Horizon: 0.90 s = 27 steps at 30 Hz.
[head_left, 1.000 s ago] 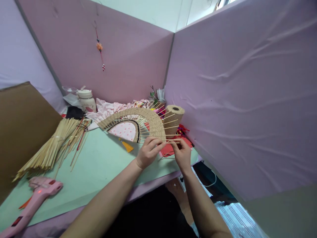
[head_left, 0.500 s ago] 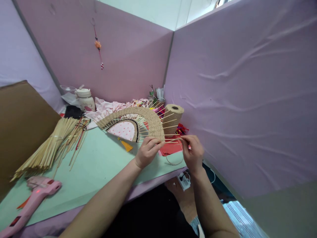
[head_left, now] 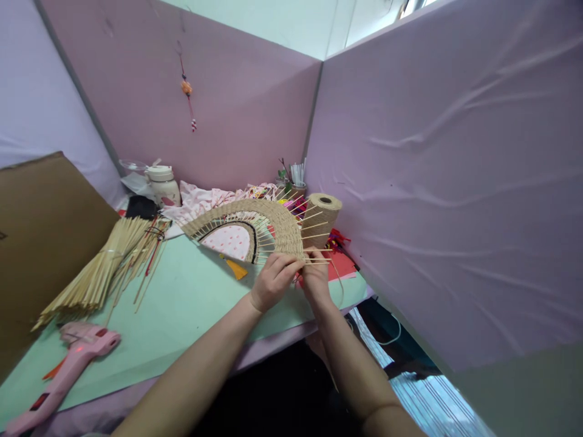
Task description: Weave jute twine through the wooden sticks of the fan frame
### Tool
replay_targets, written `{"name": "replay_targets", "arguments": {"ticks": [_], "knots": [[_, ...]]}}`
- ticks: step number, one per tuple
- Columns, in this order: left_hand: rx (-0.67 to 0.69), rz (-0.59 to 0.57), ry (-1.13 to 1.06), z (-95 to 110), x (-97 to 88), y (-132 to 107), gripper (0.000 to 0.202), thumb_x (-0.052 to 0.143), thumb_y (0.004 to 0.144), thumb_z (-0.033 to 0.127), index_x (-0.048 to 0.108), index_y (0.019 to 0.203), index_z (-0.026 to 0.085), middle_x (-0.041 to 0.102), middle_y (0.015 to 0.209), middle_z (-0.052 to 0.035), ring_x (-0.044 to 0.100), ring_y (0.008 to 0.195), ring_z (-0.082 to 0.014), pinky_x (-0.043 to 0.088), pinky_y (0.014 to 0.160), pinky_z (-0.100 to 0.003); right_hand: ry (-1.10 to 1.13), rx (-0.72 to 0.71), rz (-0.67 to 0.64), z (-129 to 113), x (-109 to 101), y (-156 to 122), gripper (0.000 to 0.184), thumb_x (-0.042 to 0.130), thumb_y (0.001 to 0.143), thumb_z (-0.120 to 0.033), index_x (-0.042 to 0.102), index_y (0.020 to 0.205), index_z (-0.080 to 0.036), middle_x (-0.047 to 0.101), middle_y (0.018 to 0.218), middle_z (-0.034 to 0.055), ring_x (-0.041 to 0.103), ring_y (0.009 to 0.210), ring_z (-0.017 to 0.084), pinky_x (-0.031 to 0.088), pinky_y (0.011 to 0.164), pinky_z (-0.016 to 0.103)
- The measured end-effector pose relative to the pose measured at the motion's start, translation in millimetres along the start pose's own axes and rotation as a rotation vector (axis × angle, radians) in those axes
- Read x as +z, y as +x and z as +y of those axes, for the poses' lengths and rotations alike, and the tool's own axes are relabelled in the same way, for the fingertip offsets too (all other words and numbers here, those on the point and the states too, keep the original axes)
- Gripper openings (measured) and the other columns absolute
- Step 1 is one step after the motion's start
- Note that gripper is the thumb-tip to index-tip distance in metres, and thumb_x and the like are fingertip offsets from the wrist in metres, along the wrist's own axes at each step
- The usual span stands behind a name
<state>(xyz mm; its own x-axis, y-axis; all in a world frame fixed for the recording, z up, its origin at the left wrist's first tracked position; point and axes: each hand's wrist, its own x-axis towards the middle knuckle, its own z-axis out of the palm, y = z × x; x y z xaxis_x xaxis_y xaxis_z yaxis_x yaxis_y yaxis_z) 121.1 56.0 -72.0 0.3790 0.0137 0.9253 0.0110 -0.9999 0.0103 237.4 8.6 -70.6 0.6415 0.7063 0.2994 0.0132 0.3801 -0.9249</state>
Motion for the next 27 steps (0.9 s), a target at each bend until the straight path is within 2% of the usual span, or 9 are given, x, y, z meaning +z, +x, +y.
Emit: {"name": "replay_targets", "arguments": {"ticks": [3, 6, 10, 15, 19, 22, 27], "knots": [[0.019, -0.01, 0.024, 2.1, -0.1, 1.0, 0.034, 0.051, 0.093, 0.013, 0.056, 0.126, 0.017, 0.065, 0.102, -0.0094, 0.056, 0.097, -0.0189, 0.049, 0.088, -0.034, 0.174, 0.059, 0.004, 3.3, 5.1, -3.9, 0.021, 0.067, 0.07, -0.034, 0.054, 0.075, -0.02, 0.054, 0.068, -0.0046, 0.045, 0.059, 0.009, 0.039, 0.058, 0.022], [0.016, -0.035, 0.125, 3.9, 0.6, 3.1, 0.031, 0.053, 0.093, 0.016, 0.059, 0.123, 0.018, 0.066, 0.098, -0.008, 0.056, 0.095, -0.0187, 0.045, 0.088, -0.034, 0.246, 0.082, 0.004, 4.6, 4.6, -6.4, 0.023, 0.071, 0.067, -0.031, 0.053, 0.076, -0.02, 0.056, 0.07, -0.0045, 0.048, 0.062, 0.01, 0.04, 0.06, 0.022], [0.008, -0.016, 0.266, 1.8, 2.3, 5.4, 0.02, 0.056, 0.092, 0.019, 0.065, 0.109, 0.02, 0.067, 0.086, -0.0044, 0.054, 0.082, -0.0169, 0.04, 0.081, -0.034, 0.191, 0.079, -0.019, 5.8, 1.8, -6.3, 0.02, 0.071, 0.068, -0.029, 0.055, 0.072, -0.019, 0.053, 0.068, -0.005, 0.045, 0.06, 0.009, 0.038, 0.057, 0.021], [0.072, 0.031, 0.184, -1.0, -0.1, 6.1, 0.012, 0.057, 0.089, 0.012, 0.064, 0.097, 0.017, 0.067, 0.083, -0.005, 0.052, 0.081, -0.0171, 0.043, 0.078, -0.032, 0.084, 0.06, -0.039, 5.3, -5.1, -0.5, 0.023, 0.071, 0.072, -0.036, 0.057, 0.07, -0.018, 0.054, 0.066, -0.0044, 0.044, 0.057, 0.009, 0.036, 0.055, 0.022], [0.073, 0.046, 0.172, 0.5, -3.8, 4.2, 0.013, 0.06, 0.086, 0.009, 0.064, 0.095, 0.018, 0.066, 0.081, -0.0037, 0.051, 0.08, -0.0162, 0.045, 0.076, -0.031, -0.098, -0.049, 0.022, -0.2, -14.3, 3.9, 0.026, 0.072, 0.073, -0.04, 0.06, 0.072, -0.017, 0.058, 0.067, -0.0026, 0.05, 0.062, 0.011, 0.04, 0.062, 0.025], [0.072, 0.037, 0.168, 1.2, -4.1, 2.4, 0.014, 0.062, 0.084, 0.008, 0.064, 0.094, 0.019, 0.065, 0.08, -0.003, 0.052, 0.079, -0.0153, 0.046, 0.074, -0.03, -0.214, -0.138, 0.076, -5.9, -20.6, 3.8, 0.028, 0.071, 0.075, -0.042, 0.059, 0.07, -0.018, 0.056, 0.063, -0.0032, 0.05, 0.061, 0.012, 0.04, 0.06, 0.025], [0.039, 0.029, 0.151, 1.6, -3.2, 2.5, 0.012, 0.062, 0.085, 0.01, 0.065, 0.092, 0.02, 0.069, 0.103, -0.0073, 0.057, 0.097, -0.0183, 0.05, 0.082, -0.033, -0.449, -0.402, 0.139, -8.7, -28.8, 4.2, 0.032, 0.069, 0.081, -0.044, 0.057, 0.066, -0.018, 0.054, 0.061, -0.003, 0.048, 0.057, 0.012, 0.037, 0.056, 0.025]]}}
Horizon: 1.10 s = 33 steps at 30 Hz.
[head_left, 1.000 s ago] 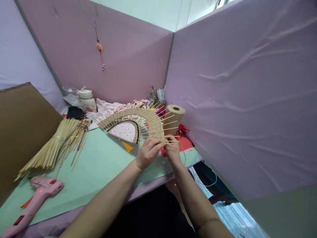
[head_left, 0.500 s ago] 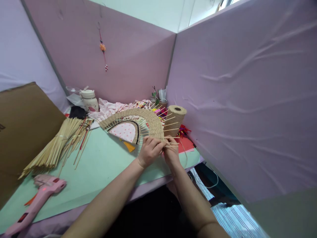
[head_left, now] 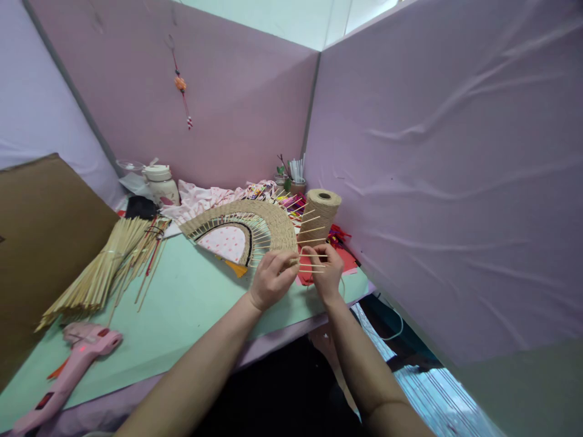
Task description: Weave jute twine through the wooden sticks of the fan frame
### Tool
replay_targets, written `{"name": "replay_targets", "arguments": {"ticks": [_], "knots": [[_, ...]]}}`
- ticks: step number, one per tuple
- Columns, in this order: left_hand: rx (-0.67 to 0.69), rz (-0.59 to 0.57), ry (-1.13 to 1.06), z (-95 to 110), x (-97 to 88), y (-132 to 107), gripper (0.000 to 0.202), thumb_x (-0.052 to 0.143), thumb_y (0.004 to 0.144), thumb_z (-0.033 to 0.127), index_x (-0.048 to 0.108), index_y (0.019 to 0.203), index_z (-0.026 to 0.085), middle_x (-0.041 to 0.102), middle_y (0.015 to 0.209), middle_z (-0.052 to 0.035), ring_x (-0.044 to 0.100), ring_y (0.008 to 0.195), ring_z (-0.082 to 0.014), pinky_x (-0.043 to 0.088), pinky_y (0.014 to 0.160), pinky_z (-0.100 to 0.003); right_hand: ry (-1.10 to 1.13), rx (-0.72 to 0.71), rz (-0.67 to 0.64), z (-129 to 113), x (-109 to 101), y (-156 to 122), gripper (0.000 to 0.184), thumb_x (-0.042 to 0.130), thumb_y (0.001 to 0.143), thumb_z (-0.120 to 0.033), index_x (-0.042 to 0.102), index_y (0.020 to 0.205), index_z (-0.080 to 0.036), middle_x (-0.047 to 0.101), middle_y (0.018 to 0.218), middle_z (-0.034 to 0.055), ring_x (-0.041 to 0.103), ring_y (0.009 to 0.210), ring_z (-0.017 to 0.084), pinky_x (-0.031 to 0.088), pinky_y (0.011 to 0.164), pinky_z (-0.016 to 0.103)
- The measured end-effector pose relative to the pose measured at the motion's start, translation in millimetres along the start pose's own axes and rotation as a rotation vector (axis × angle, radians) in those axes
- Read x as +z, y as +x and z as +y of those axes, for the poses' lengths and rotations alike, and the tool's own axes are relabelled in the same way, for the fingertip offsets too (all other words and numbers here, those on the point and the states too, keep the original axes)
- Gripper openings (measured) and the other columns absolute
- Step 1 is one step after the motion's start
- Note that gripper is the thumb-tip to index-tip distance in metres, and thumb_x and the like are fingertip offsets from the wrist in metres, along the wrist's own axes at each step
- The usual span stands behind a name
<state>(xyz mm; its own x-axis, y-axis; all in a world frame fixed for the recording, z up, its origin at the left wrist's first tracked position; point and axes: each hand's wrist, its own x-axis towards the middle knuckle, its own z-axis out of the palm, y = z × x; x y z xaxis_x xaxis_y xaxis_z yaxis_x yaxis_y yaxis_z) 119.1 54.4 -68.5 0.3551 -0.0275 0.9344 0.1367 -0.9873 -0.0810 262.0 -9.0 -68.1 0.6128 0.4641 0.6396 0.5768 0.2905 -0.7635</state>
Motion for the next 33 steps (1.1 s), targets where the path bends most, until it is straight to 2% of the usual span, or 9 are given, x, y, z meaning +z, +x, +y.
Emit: {"name": "replay_targets", "arguments": {"ticks": [4, 7, 11, 15, 22, 27, 30, 33], "knots": [[0.052, -0.059, -0.002, -0.2, -0.9, 1.5, 0.012, 0.057, 0.089, 0.011, 0.063, 0.082, 0.019, 0.073, 0.111, -0.005, 0.059, 0.103, -0.0173, 0.049, 0.086, -0.033, -0.191, -0.275, 0.021, 7.1, -6.4, 5.3, 0.033, 0.069, 0.084, -0.041, 0.056, 0.064, -0.019, 0.053, 0.06, -0.0025, 0.047, 0.056, 0.012, 0.037, 0.057, 0.026], [0.083, -0.089, 0.015, -0.8, -1.4, 1.1, 0.019, 0.055, 0.091, 0.013, 0.06, 0.075, 0.018, 0.075, 0.108, -0.004, 0.059, 0.098, -0.0163, 0.048, 0.083, -0.032, -0.275, -0.405, -0.04, 9.3, -16.4, 13.0, 0.028, 0.066, 0.088, -0.037, 0.058, 0.068, -0.019, 0.054, 0.062, -0.0013, 0.048, 0.057, 0.013, 0.038, 0.058, 0.027], [0.085, -0.093, 0.018, -1.2, -1.3, -0.7, 0.018, 0.055, 0.092, 0.013, 0.062, 0.077, 0.019, 0.075, 0.107, -0.0028, 0.058, 0.095, -0.0168, 0.047, 0.082, -0.033, -0.326, -0.549, -0.138, 4.7, -34.1, 25.6, 0.015, 0.059, 0.092, -0.029, 0.063, 0.082, -0.02, 0.062, 0.073, 0.0034, 0.054, 0.069, 0.017, 0.044, 0.066, 0.03], [0.078, -0.076, 0.001, -0.4, -2.4, -1.0, 0.013, 0.056, 0.091, 0.011, 0.063, 0.083, 0.019, 0.075, 0.108, -0.0017, 0.057, 0.095, -0.0175, 0.047, 0.082, -0.033, -0.322, -0.591, -0.151, -2.4, -44.2, 35.7, 0.01, 0.056, 0.094, -0.024, 0.062, 0.087, -0.021, 0.064, 0.08, 0.0057, 0.057, 0.078, 0.019, 0.047, 0.073, 0.032], [0.073, -0.071, 0.002, 0.6, -4.7, -0.9, 0.018, 0.052, 0.093, 0.013, 0.063, 0.08, 0.019, 0.075, 0.106, -0.0021, 0.058, 0.093, -0.0161, 0.046, 0.08, -0.032, -0.238, -0.479, -0.27, -14.9, -54.0, 46.7, 0.012, 0.056, 0.093, -0.025, 0.063, 0.084, -0.021, 0.064, 0.078, 0.0034, 0.059, 0.074, 0.017, 0.046, 0.069, 0.03], [0.069, -0.078, 0.001, 0.6, -4.6, -1.5, 0.019, 0.051, 0.094, 0.013, 0.063, 0.08, 0.019, 0.075, 0.104, -0.003, 0.058, 0.093, -0.0157, 0.047, 0.082, -0.032, -0.154, -0.246, -0.302, -8.4, -59.0, 55.8, 0.014, 0.061, 0.087, -0.031, 0.066, 0.078, -0.021, 0.065, 0.075, 0.0025, 0.058, 0.07, 0.017, 0.045, 0.067, 0.03], [0.066, -0.081, 0.015, 0.1, -4.1, -2.8, 0.02, 0.05, 0.094, 0.015, 0.064, 0.081, 0.02, 0.075, 0.104, -0.0036, 0.059, 0.092, -0.0154, 0.048, 0.081, -0.032, 0.048, 0.013, -0.314, 10.0, -41.5, 54.4, 0.017, 0.063, 0.081, -0.036, 0.065, 0.074, -0.02, 0.064, 0.069, 0.0011, 0.056, 0.064, 0.016, 0.046, 0.063, 0.029], [0.069, -0.092, 0.007, -0.9, -3.3, -4.5, 0.018, 0.051, 0.094, 0.015, 0.065, 0.084, 0.02, 0.075, 0.106, -0.0038, 0.059, 0.094, -0.0159, 0.048, 0.083, -0.033, 0.234, 0.205, -0.29, 27.0, -5.7, 41.8, 0.022, 0.066, 0.074, -0.04, 0.062, 0.071, -0.019, 0.062, 0.067, 0.0002, 0.055, 0.064, 0.015, 0.046, 0.063, 0.028]]}}
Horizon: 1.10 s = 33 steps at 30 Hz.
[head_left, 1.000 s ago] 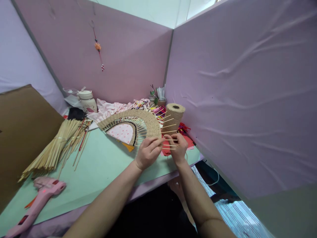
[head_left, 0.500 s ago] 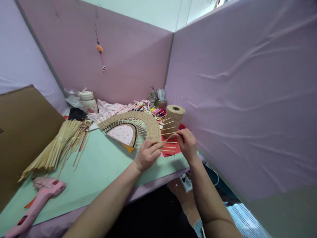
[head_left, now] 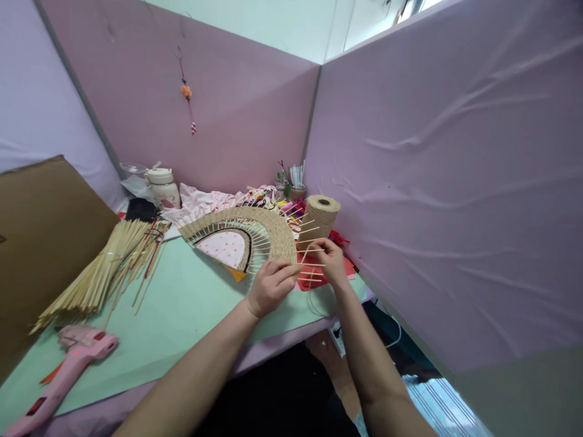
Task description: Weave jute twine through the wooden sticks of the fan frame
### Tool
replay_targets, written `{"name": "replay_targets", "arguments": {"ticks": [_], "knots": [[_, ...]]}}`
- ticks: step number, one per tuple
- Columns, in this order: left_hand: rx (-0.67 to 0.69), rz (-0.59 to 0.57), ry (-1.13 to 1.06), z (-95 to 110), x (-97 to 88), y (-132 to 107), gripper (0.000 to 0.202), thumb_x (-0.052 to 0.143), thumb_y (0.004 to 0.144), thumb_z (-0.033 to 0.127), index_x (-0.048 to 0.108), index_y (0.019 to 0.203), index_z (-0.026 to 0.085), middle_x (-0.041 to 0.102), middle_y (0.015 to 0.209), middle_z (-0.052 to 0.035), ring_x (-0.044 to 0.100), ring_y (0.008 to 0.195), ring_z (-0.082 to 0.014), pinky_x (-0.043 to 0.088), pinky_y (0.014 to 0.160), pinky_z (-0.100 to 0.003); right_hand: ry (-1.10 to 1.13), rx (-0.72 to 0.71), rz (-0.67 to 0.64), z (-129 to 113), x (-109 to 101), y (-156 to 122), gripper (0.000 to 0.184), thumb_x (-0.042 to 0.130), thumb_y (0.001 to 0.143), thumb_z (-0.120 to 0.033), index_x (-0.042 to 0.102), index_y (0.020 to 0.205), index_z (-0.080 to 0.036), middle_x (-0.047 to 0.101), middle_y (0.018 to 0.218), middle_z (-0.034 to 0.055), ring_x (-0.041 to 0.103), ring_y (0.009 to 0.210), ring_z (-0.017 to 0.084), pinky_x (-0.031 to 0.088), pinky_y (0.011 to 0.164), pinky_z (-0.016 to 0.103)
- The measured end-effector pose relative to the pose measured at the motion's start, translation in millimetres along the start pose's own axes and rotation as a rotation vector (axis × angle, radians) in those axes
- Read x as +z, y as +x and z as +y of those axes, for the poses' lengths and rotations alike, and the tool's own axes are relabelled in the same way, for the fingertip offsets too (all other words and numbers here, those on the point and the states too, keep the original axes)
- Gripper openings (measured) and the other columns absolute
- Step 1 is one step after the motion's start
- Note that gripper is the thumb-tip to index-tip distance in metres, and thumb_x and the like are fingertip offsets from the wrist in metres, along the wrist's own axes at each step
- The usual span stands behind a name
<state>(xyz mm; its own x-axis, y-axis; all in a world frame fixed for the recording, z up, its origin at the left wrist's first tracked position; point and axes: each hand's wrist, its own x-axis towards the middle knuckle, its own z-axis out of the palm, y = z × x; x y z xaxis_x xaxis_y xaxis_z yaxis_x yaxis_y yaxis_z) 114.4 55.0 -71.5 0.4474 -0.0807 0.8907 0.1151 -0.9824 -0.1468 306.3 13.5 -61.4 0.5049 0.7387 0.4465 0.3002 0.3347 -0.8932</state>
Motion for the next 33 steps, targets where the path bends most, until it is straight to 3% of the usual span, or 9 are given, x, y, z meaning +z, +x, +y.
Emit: {"name": "replay_targets", "arguments": {"ticks": [2, 5, 9, 14, 19, 24, 29, 33], "knots": [[0.001, -0.003, -0.015, -0.8, 0.5, -0.2, 0.016, 0.052, 0.093, 0.014, 0.065, 0.086, 0.02, 0.075, 0.106, -0.0042, 0.059, 0.095, -0.0163, 0.048, 0.083, -0.033, 0.076, 0.049, 0.051, 12.9, 27.5, -2.3, 0.026, 0.068, 0.07, -0.043, 0.059, 0.067, -0.018, 0.059, 0.064, -0.0006, 0.052, 0.063, 0.014, 0.044, 0.062, 0.027], [-0.008, 0.021, -0.026, -1.7, 0.4, 0.8, 0.014, 0.053, 0.092, 0.013, 0.064, 0.086, 0.019, 0.075, 0.104, -0.0046, 0.058, 0.096, -0.0167, 0.048, 0.084, -0.034, 0.127, 0.066, 0.121, 21.3, 62.3, -7.7, 0.03, 0.06, 0.075, -0.049, 0.055, 0.073, -0.019, 0.056, 0.066, -0.0016, 0.049, 0.061, 0.013, 0.043, 0.059, 0.025], [-0.016, 0.048, -0.041, -0.8, -1.7, 0.3, 0.012, 0.054, 0.092, 0.012, 0.064, 0.092, 0.019, 0.073, 0.104, -0.0059, 0.058, 0.096, -0.0179, 0.05, 0.083, -0.034, 0.249, 0.107, 0.202, 22.0, 80.2, -12.4, 0.032, 0.058, 0.076, -0.051, 0.047, 0.078, -0.021, 0.051, 0.068, -0.0034, 0.047, 0.06, 0.011, 0.042, 0.058, 0.024], [-0.097, -0.027, -0.04, 1.4, -4.0, -6.1, 0.014, 0.055, 0.09, 0.013, 0.064, 0.099, 0.019, 0.067, 0.101, -0.0077, 0.056, 0.098, -0.0174, 0.051, 0.087, -0.032, 0.292, 0.172, 0.24, 24.0, 79.2, -16.4, 0.034, 0.059, 0.072, -0.051, 0.043, 0.078, -0.023, 0.051, 0.068, -0.0041, 0.047, 0.059, 0.011, 0.043, 0.057, 0.023], [-0.204, -0.113, 0.174, -4.2, -1.3, -5.3, 0.024, 0.056, 0.09, 0.019, 0.065, 0.112, 0.019, 0.066, 0.11, -0.0115, 0.055, 0.103, -0.0236, 0.048, 0.089, -0.037, 0.327, 0.196, 0.243, 24.7, 79.4, -21.4, 0.036, 0.059, 0.072, -0.053, 0.041, 0.079, -0.023, 0.051, 0.066, -0.0046, 0.048, 0.058, 0.011, 0.044, 0.057, 0.025], [-0.159, -0.204, 0.243, -8.2, 0.5, -5.8, 0.034, 0.055, 0.092, 0.022, 0.062, 0.125, 0.024, 0.067, 0.118, -0.0099, 0.056, 0.107, -0.0246, 0.044, 0.091, -0.038, 0.318, 0.165, 0.191, 25.9, 79.6, -23.9, 0.036, 0.059, 0.076, -0.056, 0.042, 0.077, -0.024, 0.052, 0.065, -0.0036, 0.051, 0.058, 0.012, 0.045, 0.057, 0.025], [-0.157, -0.199, 0.221, -6.9, -0.8, -13.0, 0.031, 0.054, 0.092, 0.019, 0.064, 0.121, 0.022, 0.067, 0.118, -0.0101, 0.056, 0.107, -0.0247, 0.045, 0.092, -0.038, 0.359, 0.176, 0.16, 26.5, 71.1, -24.7, 0.034, 0.065, 0.072, -0.051, 0.048, 0.078, -0.022, 0.055, 0.067, -0.0033, 0.051, 0.058, 0.012, 0.045, 0.058, 0.025], [-0.159, -0.187, 0.207, -5.8, -2.5, -15.2, 0.03, 0.052, 0.093, 0.02, 0.064, 0.12, 0.022, 0.068, 0.115, -0.0107, 0.057, 0.106, -0.024, 0.045, 0.09, -0.038, 0.16, 0.076, 0.131, 27.3, 50.6, -21.1, 0.029, 0.065, 0.075, -0.047, 0.056, 0.076, -0.019, 0.056, 0.067, -0.0023, 0.05, 0.06, 0.012, 0.043, 0.059, 0.025]]}}
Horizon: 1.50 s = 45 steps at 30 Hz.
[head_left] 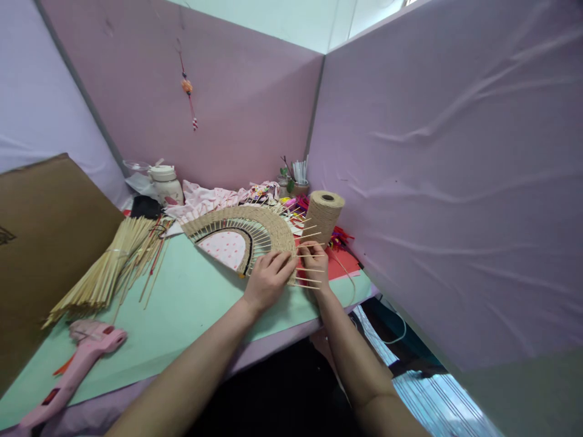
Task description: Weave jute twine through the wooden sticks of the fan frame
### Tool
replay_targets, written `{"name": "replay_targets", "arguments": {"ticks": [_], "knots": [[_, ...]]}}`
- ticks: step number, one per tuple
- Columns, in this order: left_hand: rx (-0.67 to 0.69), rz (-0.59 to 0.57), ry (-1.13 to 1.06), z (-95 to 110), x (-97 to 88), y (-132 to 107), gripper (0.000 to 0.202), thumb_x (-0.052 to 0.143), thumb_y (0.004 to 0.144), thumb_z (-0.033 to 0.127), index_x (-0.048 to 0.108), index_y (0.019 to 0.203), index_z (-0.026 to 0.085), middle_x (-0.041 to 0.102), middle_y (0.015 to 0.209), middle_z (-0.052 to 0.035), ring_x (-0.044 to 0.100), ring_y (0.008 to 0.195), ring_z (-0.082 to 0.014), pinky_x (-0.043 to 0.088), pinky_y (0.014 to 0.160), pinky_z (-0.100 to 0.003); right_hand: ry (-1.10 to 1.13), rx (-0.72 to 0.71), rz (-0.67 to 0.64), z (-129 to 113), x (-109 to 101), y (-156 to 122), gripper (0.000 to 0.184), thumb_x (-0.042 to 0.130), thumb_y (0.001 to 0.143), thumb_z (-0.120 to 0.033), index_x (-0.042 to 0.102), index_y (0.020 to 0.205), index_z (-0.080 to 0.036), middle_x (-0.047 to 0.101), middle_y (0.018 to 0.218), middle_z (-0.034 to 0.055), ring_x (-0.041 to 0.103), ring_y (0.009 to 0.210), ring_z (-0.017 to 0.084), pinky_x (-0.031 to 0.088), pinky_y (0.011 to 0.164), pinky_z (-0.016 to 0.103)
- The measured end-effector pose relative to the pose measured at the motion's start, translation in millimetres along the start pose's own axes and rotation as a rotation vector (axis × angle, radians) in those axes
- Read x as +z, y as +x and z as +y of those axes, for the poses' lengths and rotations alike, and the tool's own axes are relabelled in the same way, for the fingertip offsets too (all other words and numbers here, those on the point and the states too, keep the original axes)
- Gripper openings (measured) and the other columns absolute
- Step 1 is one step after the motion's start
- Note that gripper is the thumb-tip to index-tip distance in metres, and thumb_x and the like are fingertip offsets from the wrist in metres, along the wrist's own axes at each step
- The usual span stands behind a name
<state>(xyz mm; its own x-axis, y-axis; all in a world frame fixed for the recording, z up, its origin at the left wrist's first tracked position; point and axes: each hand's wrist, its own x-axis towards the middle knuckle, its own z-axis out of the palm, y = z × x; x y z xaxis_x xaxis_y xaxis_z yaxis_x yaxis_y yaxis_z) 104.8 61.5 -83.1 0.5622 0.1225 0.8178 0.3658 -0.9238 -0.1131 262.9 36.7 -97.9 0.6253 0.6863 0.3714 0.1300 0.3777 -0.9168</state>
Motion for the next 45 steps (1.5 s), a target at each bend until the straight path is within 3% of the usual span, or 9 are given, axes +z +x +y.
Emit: {"name": "replay_targets", "arguments": {"ticks": [14, 18, 22, 26, 29, 33, 36, 41, 45], "knots": [[-0.001, -0.006, -0.041, 0.7, -5.0, -4.3, 0.03, 0.047, 0.095, 0.018, 0.064, 0.12, 0.02, 0.069, 0.114, -0.01, 0.056, 0.106, -0.0231, 0.044, 0.09, -0.038, -0.573, -0.514, 0.033, -26.8, -59.4, 29.1, 0.019, 0.054, 0.091, -0.034, 0.063, 0.081, -0.02, 0.063, 0.08, 0.0042, 0.057, 0.076, 0.018, 0.044, 0.074, 0.032], [0.005, 0.003, -0.044, 0.5, -5.8, -5.0, 0.029, 0.049, 0.094, 0.017, 0.065, 0.119, 0.02, 0.07, 0.114, -0.0102, 0.056, 0.107, -0.0236, 0.045, 0.091, -0.039, -0.585, -0.521, -0.01, -36.2, -61.0, 40.4, 0.019, 0.054, 0.09, -0.034, 0.063, 0.081, -0.019, 0.063, 0.079, 0.0039, 0.057, 0.076, 0.018, 0.044, 0.074, 0.032], [0.009, 0.017, -0.044, 0.4, -7.6, -4.9, 0.03, 0.048, 0.095, 0.017, 0.064, 0.12, 0.02, 0.069, 0.114, -0.0102, 0.056, 0.108, -0.0234, 0.045, 0.091, -0.039, -0.488, -0.349, -0.055, -38.6, -57.9, 48.8, 0.019, 0.057, 0.085, -0.035, 0.064, 0.078, -0.019, 0.064, 0.076, 0.0024, 0.056, 0.073, 0.017, 0.043, 0.072, 0.031], [0.009, 0.026, -0.049, 1.5, -9.5, -4.0, 0.03, 0.05, 0.094, 0.018, 0.064, 0.12, 0.02, 0.07, 0.114, -0.0098, 0.056, 0.107, -0.0233, 0.045, 0.089, -0.038, -0.242, -0.087, -0.048, -26.3, -44.3, 48.1, 0.018, 0.064, 0.074, -0.036, 0.064, 0.074, -0.018, 0.063, 0.071, -0.0002, 0.054, 0.068, 0.015, 0.042, 0.067, 0.028], [-0.005, 0.022, -0.053, 3.2, -11.0, -4.3, 0.031, 0.049, 0.094, 0.017, 0.063, 0.121, 0.02, 0.069, 0.115, -0.0097, 0.056, 0.107, -0.0232, 0.045, 0.09, -0.038, -0.049, 0.058, -0.039, -8.1, -17.0, 41.5, 0.022, 0.069, 0.067, -0.038, 0.061, 0.072, -0.018, 0.059, 0.066, -0.0019, 0.051, 0.064, 0.014, 0.041, 0.063, 0.026], [-0.023, -0.005, -0.072, 4.3, -14.3, -6.6, 0.034, 0.048, 0.094, 0.016, 0.062, 0.125, 0.021, 0.068, 0.117, -0.0095, 0.055, 0.109, -0.0233, 0.045, 0.092, -0.039, 0.072, 0.093, -0.013, 8.2, 32.0, 30.6, 0.027, 0.062, 0.072, -0.045, 0.053, 0.076, -0.02, 0.057, 0.068, -0.0029, 0.049, 0.063, 0.012, 0.043, 0.062, 0.026], [-0.03, 0.003, -0.097, 4.1, -16.5, -9.1, 0.036, 0.048, 0.094, 0.016, 0.06, 0.127, 0.022, 0.067, 0.119, -0.0099, 0.053, 0.111, -0.024, 0.045, 0.092, -0.04, 0.167, 0.1, 0.007, 2.3, 56.9, 24.3, 0.027, 0.055, 0.08, -0.048, 0.047, 0.086, -0.023, 0.06, 0.079, -0.002, 0.052, 0.068, 0.012, 0.045, 0.063, 0.026], [-0.037, -0.007, -0.14, 5.7, -18.8, -19.5, 0.039, 0.051, 0.093, 0.016, 0.06, 0.128, 0.029, 0.061, 0.125, -0.0096, 0.05, 0.115, -0.0239, 0.044, 0.097, -0.041, 0.253, 0.093, -0.017, -23.3, 65.5, 16.1, 0.027, 0.053, 0.084, -0.049, 0.045, 0.097, -0.026, 0.063, 0.098, 0.0007, 0.059, 0.079, 0.014, 0.05, 0.068, 0.027], [-0.024, -0.122, -0.239, 4.6, -34.5, -31.3, 0.044, 0.055, 0.089, 0.015, 0.057, 0.13, 0.03, 0.054, 0.132, -0.0106, 0.044, 0.123, -0.0255, 0.042, 0.103, -0.043, 0.204, 0.027, -0.032, -31.7, 62.7, 6.2, 0.026, 0.051, 0.087, -0.052, 0.045, 0.093, -0.028, 0.064, 0.097, 0.002, 0.062, 0.079, 0.016, 0.052, 0.067, 0.03]]}}
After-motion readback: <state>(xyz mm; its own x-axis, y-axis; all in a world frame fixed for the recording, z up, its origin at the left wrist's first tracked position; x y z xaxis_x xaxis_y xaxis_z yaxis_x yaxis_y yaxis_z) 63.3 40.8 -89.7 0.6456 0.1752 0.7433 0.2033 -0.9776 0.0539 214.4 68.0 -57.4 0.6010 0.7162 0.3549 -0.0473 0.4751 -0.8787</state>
